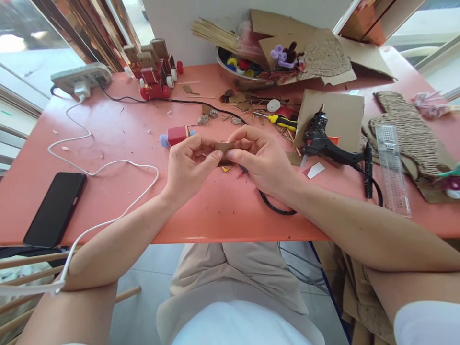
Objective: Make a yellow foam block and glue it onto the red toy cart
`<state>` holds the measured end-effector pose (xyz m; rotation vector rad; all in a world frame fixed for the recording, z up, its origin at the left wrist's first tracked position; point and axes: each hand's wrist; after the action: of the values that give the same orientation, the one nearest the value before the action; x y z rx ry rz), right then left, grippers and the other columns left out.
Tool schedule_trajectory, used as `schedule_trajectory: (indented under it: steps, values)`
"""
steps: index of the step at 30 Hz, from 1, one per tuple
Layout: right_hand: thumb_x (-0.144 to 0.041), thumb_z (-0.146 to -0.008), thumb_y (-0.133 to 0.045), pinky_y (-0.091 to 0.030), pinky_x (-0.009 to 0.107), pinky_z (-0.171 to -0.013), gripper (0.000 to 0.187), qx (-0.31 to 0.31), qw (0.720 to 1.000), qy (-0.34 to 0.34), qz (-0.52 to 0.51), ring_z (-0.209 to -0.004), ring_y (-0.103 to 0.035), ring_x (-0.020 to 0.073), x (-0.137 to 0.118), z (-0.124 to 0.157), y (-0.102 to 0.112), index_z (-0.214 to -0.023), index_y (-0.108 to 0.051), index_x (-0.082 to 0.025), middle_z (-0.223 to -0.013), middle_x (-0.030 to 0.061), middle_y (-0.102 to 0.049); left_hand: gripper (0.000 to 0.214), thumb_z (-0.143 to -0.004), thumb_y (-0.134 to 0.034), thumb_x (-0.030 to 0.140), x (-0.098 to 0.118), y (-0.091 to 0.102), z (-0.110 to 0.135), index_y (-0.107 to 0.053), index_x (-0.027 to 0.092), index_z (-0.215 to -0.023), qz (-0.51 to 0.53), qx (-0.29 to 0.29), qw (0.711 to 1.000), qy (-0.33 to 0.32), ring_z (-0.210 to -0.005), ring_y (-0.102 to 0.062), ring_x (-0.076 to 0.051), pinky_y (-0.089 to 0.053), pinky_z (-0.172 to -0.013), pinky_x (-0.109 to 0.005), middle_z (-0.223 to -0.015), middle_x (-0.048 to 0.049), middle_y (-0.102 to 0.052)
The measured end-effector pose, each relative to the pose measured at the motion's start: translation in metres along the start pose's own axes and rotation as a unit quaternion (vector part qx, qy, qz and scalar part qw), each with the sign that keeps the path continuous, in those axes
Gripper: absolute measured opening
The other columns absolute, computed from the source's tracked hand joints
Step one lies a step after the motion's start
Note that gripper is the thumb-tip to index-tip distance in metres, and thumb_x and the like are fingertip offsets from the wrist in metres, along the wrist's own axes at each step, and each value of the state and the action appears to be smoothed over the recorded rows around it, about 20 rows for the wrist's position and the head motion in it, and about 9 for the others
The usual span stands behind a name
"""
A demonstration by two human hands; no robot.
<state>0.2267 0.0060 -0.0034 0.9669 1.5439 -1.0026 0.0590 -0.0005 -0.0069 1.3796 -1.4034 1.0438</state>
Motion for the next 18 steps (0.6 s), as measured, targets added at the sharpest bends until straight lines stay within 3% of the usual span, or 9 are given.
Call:
schedule_trajectory:
  steps: [5,9,15,18]
  values:
    - [-0.022,-0.074,-0.069,-0.05,0.023,-0.056,0.012,0.018,1.0,0.007,-0.009,-0.057,-0.056,0.0086,0.0014,0.0008,-0.0032,-0.078,-0.058,-0.024,-0.062,-0.0089,-0.06,0.011,-0.068,-0.076,0.027,-0.0022,-0.0008,-0.0021,-0.067,0.021,-0.072,0.028,-0.012,0.999,0.029,-0.069,-0.08,-0.021,-0.065,-0.064,-0.031,-0.071,0.0004,-0.08]
    - [-0.024,-0.077,-0.075,-0.055,0.024,-0.059,0.017,0.006,1.0,-0.001,-0.009,-0.065,-0.064,0.0113,-0.0002,0.0019,-0.0017,-0.085,-0.06,-0.024,-0.069,-0.0069,-0.066,0.016,-0.067,-0.079,0.029,-0.0054,-0.0005,-0.0033,-0.066,0.022,-0.073,0.068,-0.007,0.996,0.054,-0.073,-0.081,-0.022,-0.068,-0.068,-0.035,-0.075,-0.0002,-0.081]
    - [-0.024,-0.076,-0.078,-0.056,0.024,-0.059,0.018,0.017,0.999,0.011,-0.028,-0.063,-0.062,0.0107,0.0023,0.0016,-0.0014,-0.083,-0.061,-0.024,-0.068,-0.0067,-0.064,0.023,-0.068,-0.08,0.027,-0.008,-0.0013,-0.0029,-0.058,0.024,-0.072,0.082,-0.022,0.995,0.054,-0.064,-0.075,-0.017,-0.061,-0.055,-0.027,-0.067,0.0034,-0.073]
    - [-0.026,-0.078,-0.079,-0.055,0.024,-0.055,0.018,0.019,1.0,0.013,-0.021,-0.061,-0.062,0.011,0.0057,0.0006,0.0012,-0.081,-0.061,-0.024,-0.067,-0.0064,-0.064,0.034,-0.069,-0.088,0.033,-0.0069,0.0006,-0.0036,-0.056,0.024,-0.076,0.105,-0.057,0.99,0.08,-0.065,-0.075,-0.017,-0.06,-0.055,-0.025,-0.068,0.0044,-0.069]
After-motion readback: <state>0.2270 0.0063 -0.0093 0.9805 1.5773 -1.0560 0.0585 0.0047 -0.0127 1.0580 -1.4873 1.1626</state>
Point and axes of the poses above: each hand's wrist, its own z-axis away from the middle knuckle, its own y-axis out of the back of the hand, x = y × z
